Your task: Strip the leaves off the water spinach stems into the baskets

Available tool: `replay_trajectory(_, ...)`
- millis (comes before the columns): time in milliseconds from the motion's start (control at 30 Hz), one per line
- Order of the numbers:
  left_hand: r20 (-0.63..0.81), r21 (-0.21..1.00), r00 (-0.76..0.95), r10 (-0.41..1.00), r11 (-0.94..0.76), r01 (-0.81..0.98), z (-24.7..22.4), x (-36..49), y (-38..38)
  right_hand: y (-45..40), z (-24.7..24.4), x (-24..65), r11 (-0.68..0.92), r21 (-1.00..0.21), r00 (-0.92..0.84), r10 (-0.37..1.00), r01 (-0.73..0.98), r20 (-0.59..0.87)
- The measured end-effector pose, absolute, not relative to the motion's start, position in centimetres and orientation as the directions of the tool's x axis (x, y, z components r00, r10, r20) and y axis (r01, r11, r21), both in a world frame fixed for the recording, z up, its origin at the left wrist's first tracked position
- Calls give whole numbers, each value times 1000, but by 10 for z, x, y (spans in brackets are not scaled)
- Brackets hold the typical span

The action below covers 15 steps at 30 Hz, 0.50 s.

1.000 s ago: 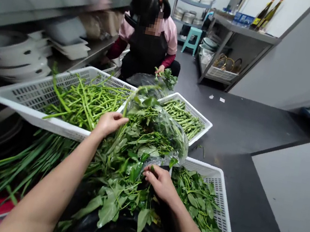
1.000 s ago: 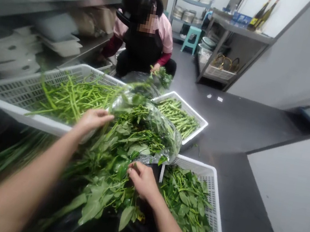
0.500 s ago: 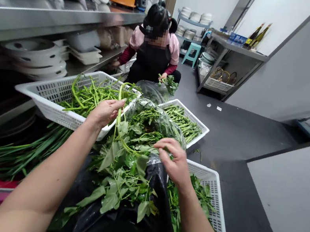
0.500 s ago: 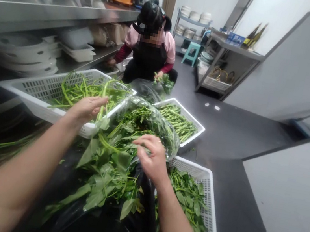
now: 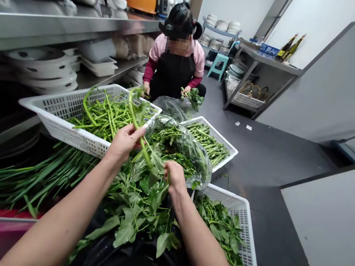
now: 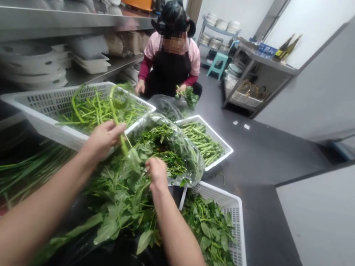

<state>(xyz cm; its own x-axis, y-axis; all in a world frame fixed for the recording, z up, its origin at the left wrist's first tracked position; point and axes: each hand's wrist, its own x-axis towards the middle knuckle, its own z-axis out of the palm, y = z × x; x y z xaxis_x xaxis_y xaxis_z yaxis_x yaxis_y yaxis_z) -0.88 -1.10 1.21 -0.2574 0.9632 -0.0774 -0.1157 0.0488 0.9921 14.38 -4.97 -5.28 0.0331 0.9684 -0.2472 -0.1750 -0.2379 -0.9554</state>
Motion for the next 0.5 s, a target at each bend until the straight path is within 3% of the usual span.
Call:
replay_trajectory(67, -70, 994, -246, 967, 46, -103, 9, -7, -16, -46, -60, 153, -271, -926, 98, 947, -262, -305)
replay_trajectory(167, -88, 994, -214, 973, 73, -78, 5, -3, -23, -56, -50, 165, -136, -960, 110, 980, -243, -167)
replay_trajectory(267, -79, 997, -189, 979, 74, -34, 3, 5, -28, -73, -25, 163, 113, -991, -94, 990, 75, 106)
replay_trajectory(333, -76, 997, -172, 982, 70, -38, 3, 9, -32, -77, -14, 154, 247, -919, -200, 961, 309, 191)
replay_trajectory(433, -84, 993, -138, 987, 71, -98, 3, 15, -37, -71, -15, 139, 265, -873, -233, 956, 410, 181)
replay_trajectory(500, -86, 988, -138, 987, 66, -141, 1, 19, -40, -62, -24, 131, 158, -949, -220, 971, 274, 98)
